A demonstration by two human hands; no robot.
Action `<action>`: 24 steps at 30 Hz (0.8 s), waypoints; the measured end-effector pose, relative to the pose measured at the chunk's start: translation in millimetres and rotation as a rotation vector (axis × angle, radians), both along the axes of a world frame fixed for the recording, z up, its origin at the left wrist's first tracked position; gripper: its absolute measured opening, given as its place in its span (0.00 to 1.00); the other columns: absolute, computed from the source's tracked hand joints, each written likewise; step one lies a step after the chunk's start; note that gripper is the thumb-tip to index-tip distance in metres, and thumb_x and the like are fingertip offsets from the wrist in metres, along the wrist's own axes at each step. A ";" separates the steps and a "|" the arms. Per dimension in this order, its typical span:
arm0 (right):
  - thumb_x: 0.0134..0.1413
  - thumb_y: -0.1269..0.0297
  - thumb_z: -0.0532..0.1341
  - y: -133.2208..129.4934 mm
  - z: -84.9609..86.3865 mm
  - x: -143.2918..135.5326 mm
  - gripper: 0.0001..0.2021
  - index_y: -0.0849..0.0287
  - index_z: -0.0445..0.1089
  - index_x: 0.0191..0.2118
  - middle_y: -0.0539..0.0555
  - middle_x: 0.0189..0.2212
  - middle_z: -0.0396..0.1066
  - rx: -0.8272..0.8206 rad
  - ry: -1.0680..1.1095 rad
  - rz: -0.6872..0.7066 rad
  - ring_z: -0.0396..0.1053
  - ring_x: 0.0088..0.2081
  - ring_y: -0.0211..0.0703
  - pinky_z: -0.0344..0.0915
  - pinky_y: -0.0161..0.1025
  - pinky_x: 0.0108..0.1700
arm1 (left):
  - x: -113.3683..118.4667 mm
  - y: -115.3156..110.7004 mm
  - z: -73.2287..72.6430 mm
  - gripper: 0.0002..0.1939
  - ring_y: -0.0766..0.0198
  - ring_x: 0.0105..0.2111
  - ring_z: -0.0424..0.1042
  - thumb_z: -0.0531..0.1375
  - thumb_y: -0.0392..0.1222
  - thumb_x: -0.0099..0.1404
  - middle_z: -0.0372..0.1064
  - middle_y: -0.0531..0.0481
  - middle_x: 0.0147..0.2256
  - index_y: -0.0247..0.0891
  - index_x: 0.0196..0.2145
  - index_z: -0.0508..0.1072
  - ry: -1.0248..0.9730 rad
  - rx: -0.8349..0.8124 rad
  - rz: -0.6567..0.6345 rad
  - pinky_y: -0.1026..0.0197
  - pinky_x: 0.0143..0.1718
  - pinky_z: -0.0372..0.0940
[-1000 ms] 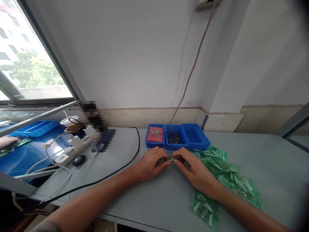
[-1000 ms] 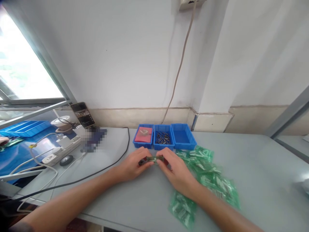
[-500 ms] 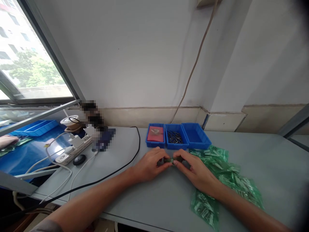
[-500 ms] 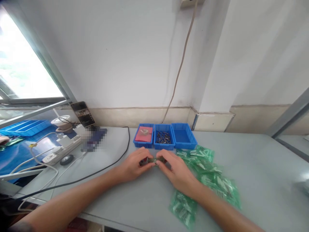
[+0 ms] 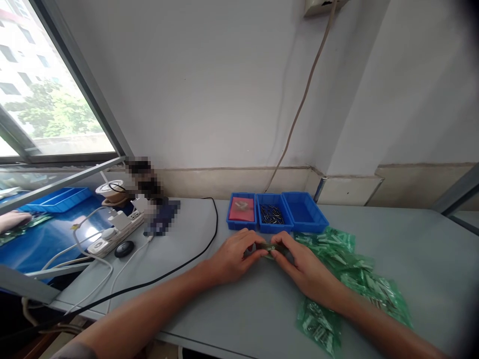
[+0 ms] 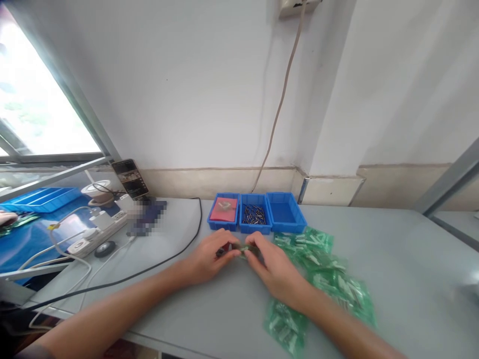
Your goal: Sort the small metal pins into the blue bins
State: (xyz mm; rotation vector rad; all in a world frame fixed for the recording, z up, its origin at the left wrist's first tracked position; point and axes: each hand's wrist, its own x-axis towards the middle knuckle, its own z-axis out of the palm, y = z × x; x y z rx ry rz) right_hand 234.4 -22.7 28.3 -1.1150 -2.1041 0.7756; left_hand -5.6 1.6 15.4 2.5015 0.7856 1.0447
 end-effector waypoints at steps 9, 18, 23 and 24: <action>0.76 0.58 0.55 0.5 1.9 -1.7 0.08 0.50 0.71 0.50 0.53 0.47 0.78 0.039 0.040 0.002 0.76 0.47 0.50 0.72 0.44 0.49 | -0.5 -2.2 4.8 0.12 0.62 0.36 0.67 0.56 0.49 0.82 0.70 0.49 0.37 0.38 0.48 0.73 0.019 -0.032 0.017 0.60 0.40 0.64; 0.71 0.61 0.59 0.4 -0.9 -5.1 0.04 0.51 0.67 0.48 0.53 0.43 0.74 -0.024 0.193 -0.067 0.73 0.43 0.47 0.72 0.44 0.48 | 0.5 -2.8 4.6 0.12 0.61 0.36 0.68 0.56 0.49 0.81 0.72 0.48 0.37 0.38 0.46 0.73 0.026 -0.041 0.044 0.60 0.40 0.65; 0.73 0.61 0.57 2.0 -2.3 -4.8 0.03 0.51 0.67 0.47 0.52 0.42 0.72 -0.017 0.191 -0.036 0.71 0.43 0.47 0.70 0.43 0.47 | -0.2 -1.5 4.1 0.12 0.61 0.36 0.68 0.56 0.48 0.81 0.71 0.48 0.37 0.38 0.46 0.73 0.018 -0.047 0.042 0.60 0.39 0.65; 0.74 0.61 0.57 2.6 -3.2 -4.5 0.04 0.51 0.67 0.48 0.52 0.43 0.72 -0.011 0.188 -0.042 0.71 0.43 0.47 0.70 0.43 0.48 | -0.5 -1.1 4.1 0.12 0.61 0.36 0.68 0.56 0.48 0.81 0.71 0.48 0.37 0.38 0.46 0.73 0.015 -0.052 0.040 0.61 0.39 0.65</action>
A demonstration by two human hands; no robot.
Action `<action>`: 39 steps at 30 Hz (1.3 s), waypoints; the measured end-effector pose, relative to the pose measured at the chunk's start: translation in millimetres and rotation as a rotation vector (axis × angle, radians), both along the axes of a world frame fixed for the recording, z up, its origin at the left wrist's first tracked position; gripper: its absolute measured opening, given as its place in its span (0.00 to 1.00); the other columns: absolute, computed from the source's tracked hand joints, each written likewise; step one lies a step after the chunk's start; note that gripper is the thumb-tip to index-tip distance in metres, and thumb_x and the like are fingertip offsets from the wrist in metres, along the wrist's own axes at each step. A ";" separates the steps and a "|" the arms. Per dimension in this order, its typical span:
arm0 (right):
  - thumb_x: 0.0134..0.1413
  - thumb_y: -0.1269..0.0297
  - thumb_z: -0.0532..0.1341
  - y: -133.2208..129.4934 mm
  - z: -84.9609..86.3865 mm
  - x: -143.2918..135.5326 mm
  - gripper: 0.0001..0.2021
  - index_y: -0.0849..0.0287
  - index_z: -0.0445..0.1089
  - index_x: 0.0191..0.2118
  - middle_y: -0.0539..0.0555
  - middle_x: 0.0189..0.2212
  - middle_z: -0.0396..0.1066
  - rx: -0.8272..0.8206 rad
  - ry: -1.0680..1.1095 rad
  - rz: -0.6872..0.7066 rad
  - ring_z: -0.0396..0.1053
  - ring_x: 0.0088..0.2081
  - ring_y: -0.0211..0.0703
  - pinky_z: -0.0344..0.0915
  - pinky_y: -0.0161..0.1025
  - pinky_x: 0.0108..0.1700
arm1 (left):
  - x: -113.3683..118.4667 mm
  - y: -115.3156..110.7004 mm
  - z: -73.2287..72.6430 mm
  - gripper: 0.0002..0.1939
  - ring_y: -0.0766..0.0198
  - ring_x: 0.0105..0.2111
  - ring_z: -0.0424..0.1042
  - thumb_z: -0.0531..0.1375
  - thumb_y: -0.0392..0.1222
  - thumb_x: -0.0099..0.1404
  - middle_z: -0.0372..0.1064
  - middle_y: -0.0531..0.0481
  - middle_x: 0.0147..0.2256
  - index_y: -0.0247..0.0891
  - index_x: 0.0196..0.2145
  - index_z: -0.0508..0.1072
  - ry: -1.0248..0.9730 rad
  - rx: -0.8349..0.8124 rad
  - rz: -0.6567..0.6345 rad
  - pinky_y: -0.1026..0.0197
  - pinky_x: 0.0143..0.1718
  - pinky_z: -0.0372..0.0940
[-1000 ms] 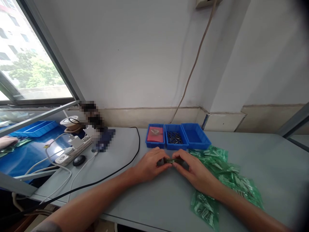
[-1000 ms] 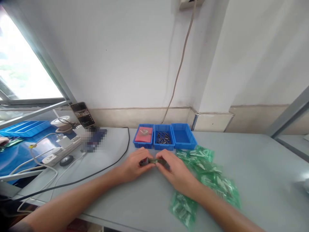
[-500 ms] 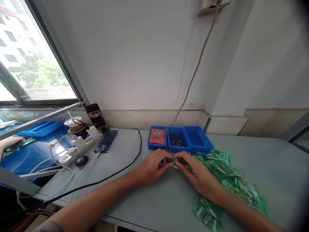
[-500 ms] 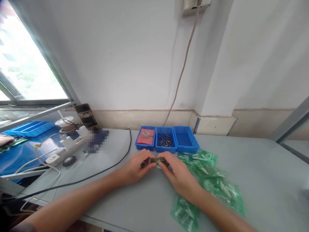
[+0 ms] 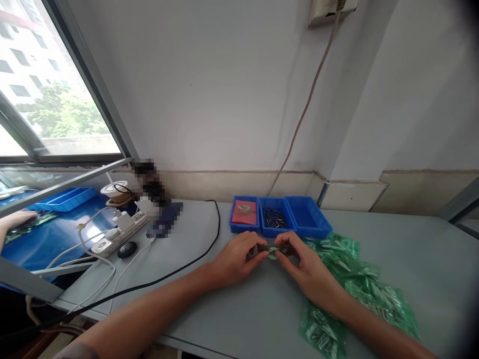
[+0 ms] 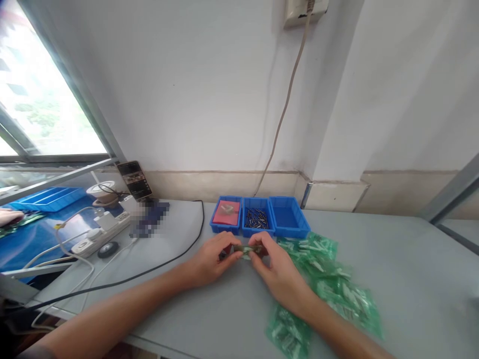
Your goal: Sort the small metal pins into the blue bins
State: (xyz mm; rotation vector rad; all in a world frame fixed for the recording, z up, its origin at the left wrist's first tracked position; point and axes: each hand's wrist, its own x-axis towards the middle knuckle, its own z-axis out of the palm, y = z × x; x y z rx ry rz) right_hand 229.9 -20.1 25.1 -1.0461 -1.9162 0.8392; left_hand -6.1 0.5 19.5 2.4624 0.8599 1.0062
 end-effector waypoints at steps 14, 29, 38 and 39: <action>0.75 0.60 0.57 2.8 -2.9 5.4 0.06 0.50 0.71 0.49 0.53 0.43 0.74 0.101 -0.063 -0.016 0.73 0.42 0.48 0.69 0.44 0.47 | -1.4 0.4 -2.4 0.12 0.62 0.36 0.67 0.57 0.49 0.81 0.70 0.50 0.37 0.38 0.48 0.72 0.018 -0.038 0.010 0.61 0.39 0.63; 0.74 0.60 0.59 1.2 -4.0 4.9 0.03 0.50 0.64 0.47 0.50 0.39 0.70 0.050 0.059 -0.089 0.71 0.41 0.45 0.68 0.40 0.44 | -1.4 2.8 -4.1 0.09 0.63 0.34 0.66 0.55 0.44 0.80 0.69 0.51 0.36 0.39 0.42 0.72 -0.058 -0.152 0.084 0.62 0.38 0.61; 0.77 0.63 0.54 -1.2 1.9 8.1 0.08 0.50 0.72 0.47 0.52 0.43 0.74 0.166 -0.057 -0.005 0.73 0.44 0.46 0.68 0.40 0.45 | -1.9 3.0 -4.5 0.04 0.64 0.34 0.66 0.57 0.39 0.75 0.68 0.52 0.35 0.39 0.42 0.71 -0.031 -0.164 0.046 0.63 0.36 0.60; 0.77 0.64 0.54 -1.6 2.4 7.9 0.09 0.50 0.72 0.47 0.53 0.44 0.74 0.183 -0.059 -0.002 0.73 0.45 0.47 0.69 0.40 0.45 | -1.8 2.6 -3.7 0.04 0.64 0.34 0.66 0.57 0.39 0.75 0.68 0.52 0.35 0.39 0.42 0.71 -0.029 -0.164 0.049 0.63 0.37 0.60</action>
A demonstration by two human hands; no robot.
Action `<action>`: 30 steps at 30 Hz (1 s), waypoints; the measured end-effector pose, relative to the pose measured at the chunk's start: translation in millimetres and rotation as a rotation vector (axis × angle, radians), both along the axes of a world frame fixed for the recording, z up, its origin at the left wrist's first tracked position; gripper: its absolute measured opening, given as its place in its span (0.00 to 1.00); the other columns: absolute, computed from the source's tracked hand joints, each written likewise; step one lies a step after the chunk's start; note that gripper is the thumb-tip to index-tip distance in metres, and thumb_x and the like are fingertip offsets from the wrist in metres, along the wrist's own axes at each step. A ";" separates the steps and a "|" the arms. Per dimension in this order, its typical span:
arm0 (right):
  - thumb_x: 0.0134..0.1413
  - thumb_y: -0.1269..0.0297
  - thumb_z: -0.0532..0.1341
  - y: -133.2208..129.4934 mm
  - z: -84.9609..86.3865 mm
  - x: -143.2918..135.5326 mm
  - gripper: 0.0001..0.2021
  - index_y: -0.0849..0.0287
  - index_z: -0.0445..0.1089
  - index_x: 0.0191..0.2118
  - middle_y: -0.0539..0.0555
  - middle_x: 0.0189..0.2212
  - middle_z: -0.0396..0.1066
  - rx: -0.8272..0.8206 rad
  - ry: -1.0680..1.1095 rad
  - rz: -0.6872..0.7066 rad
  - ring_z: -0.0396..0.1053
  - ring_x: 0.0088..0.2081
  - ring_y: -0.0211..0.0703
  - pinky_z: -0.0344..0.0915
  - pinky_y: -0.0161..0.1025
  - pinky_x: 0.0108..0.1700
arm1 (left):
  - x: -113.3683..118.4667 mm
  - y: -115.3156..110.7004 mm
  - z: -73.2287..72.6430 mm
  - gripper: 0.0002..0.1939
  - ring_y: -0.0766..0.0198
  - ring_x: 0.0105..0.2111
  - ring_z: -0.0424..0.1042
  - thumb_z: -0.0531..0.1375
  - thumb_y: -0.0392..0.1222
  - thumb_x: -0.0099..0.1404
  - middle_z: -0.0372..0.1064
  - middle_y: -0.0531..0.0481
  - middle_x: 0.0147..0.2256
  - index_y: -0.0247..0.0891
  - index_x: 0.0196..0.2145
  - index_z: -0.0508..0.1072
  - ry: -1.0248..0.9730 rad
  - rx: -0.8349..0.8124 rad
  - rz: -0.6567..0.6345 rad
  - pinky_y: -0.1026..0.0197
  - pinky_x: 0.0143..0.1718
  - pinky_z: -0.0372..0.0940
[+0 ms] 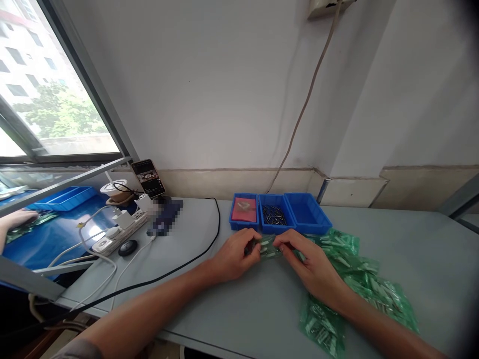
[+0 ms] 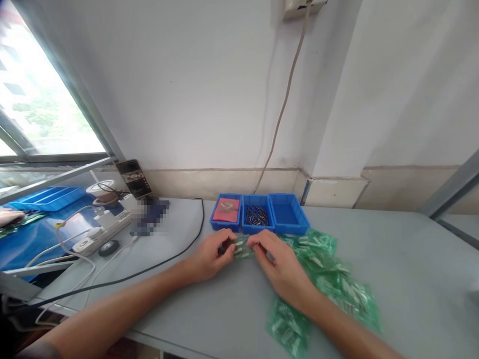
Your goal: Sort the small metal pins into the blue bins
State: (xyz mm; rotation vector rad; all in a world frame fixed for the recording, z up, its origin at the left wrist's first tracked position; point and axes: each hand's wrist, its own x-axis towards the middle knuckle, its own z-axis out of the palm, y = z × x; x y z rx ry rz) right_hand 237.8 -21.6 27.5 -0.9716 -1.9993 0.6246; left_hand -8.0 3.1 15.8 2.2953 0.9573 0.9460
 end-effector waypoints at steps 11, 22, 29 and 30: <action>0.76 0.66 0.55 -4.2 3.9 -3.6 0.10 0.50 0.74 0.47 0.54 0.43 0.76 0.112 -0.009 -0.064 0.75 0.43 0.47 0.73 0.40 0.44 | -1.0 -0.2 2.8 0.04 0.61 0.36 0.68 0.57 0.38 0.75 0.71 0.51 0.35 0.40 0.41 0.71 0.033 0.026 -0.019 0.60 0.40 0.61; 0.77 0.68 0.53 -3.5 4.7 -0.6 0.11 0.50 0.74 0.48 0.54 0.44 0.76 0.120 -0.036 -0.016 0.75 0.46 0.46 0.73 0.40 0.49 | -2.0 -2.2 6.4 0.09 0.60 0.38 0.70 0.57 0.42 0.77 0.74 0.48 0.41 0.40 0.50 0.73 -0.009 0.013 -0.071 0.59 0.43 0.64; 0.76 0.71 0.53 -4.8 5.5 -3.1 0.12 0.51 0.73 0.49 0.55 0.45 0.77 0.217 -0.060 -0.004 0.77 0.46 0.47 0.73 0.40 0.48 | -1.9 -1.8 6.8 0.06 0.60 0.38 0.69 0.57 0.40 0.76 0.72 0.48 0.38 0.39 0.44 0.73 -0.013 0.043 -0.087 0.59 0.44 0.64; 0.76 0.71 0.54 -4.7 5.8 -3.3 0.12 0.51 0.73 0.49 0.55 0.45 0.77 0.216 -0.063 -0.005 0.77 0.46 0.47 0.73 0.40 0.48 | -1.9 -2.0 6.8 0.06 0.60 0.38 0.69 0.57 0.40 0.76 0.73 0.48 0.38 0.39 0.45 0.73 -0.011 0.041 -0.084 0.59 0.44 0.64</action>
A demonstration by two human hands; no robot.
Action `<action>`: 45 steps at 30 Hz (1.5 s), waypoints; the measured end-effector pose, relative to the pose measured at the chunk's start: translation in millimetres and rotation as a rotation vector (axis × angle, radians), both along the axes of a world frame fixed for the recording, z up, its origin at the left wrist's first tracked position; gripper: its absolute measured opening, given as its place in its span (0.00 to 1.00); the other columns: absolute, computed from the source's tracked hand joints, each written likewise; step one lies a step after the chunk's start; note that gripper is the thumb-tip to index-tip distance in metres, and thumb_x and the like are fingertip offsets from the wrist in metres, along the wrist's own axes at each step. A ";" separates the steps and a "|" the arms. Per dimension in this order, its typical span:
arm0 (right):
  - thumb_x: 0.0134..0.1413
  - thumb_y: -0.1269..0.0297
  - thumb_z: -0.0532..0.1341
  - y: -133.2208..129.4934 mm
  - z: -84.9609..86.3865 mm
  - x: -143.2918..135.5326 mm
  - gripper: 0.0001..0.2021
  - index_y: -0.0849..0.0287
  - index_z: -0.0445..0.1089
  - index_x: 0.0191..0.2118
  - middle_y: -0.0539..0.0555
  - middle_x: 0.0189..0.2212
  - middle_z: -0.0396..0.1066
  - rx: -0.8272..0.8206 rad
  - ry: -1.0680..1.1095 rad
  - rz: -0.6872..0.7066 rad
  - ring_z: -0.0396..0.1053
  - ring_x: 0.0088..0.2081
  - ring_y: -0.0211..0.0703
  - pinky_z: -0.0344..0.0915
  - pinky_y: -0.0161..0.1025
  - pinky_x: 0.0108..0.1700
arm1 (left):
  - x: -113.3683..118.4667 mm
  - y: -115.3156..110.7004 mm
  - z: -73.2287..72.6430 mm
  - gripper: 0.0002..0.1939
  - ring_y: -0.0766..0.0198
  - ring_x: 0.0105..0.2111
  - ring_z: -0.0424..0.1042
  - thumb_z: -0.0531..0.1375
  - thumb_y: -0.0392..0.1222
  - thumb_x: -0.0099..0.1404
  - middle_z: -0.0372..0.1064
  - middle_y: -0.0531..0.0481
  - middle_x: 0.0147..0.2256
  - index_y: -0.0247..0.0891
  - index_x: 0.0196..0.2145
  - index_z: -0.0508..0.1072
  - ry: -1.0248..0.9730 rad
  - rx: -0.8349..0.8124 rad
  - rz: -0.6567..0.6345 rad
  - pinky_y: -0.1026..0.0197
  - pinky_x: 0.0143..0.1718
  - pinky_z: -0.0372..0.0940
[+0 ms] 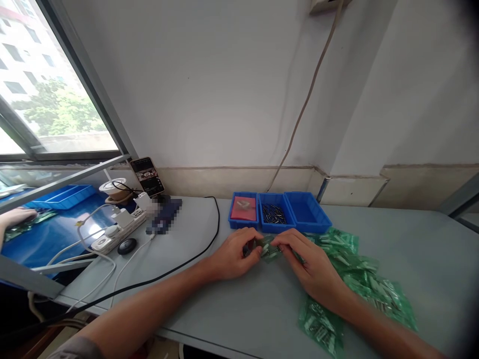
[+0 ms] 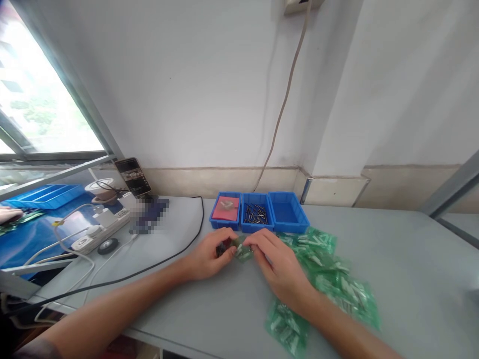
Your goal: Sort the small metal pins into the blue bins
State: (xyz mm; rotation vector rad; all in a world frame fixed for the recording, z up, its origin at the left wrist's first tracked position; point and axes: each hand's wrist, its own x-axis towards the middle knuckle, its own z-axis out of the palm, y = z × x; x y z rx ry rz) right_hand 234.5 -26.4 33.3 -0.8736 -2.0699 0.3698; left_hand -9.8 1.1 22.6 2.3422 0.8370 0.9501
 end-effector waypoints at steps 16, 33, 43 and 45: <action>0.76 0.70 0.53 -1.9 -0.3 -2.7 0.12 0.51 0.73 0.49 0.56 0.44 0.76 -0.014 0.031 -0.042 0.76 0.45 0.48 0.74 0.43 0.48 | 1.7 -2.0 3.3 0.04 0.61 0.37 0.66 0.57 0.36 0.73 0.70 0.49 0.37 0.39 0.44 0.71 0.046 0.005 0.004 0.59 0.42 0.62; 0.76 0.69 0.54 -2.1 0.0 -5.4 0.11 0.51 0.74 0.49 0.56 0.44 0.77 0.008 0.053 -0.042 0.76 0.45 0.49 0.74 0.43 0.47 | 0.9 -1.6 6.6 0.07 0.59 0.37 0.67 0.56 0.44 0.77 0.71 0.48 0.38 0.40 0.43 0.70 0.070 -0.001 0.025 0.58 0.43 0.64; 0.76 0.69 0.55 -4.7 -2.9 -6.3 0.10 0.50 0.73 0.48 0.54 0.41 0.75 -0.029 0.094 -0.051 0.76 0.40 0.46 0.74 0.42 0.44 | 1.6 -2.3 9.7 0.08 0.59 0.37 0.66 0.55 0.44 0.78 0.73 0.48 0.39 0.39 0.44 0.71 0.112 0.014 0.039 0.57 0.44 0.63; 0.76 0.69 0.55 -4.8 -3.0 -6.8 0.09 0.50 0.73 0.48 0.54 0.40 0.75 -0.022 0.105 -0.050 0.76 0.40 0.47 0.74 0.42 0.43 | 1.3 -1.9 8.6 0.08 0.59 0.37 0.66 0.55 0.44 0.78 0.73 0.48 0.39 0.40 0.45 0.72 0.117 0.023 0.041 0.57 0.45 0.63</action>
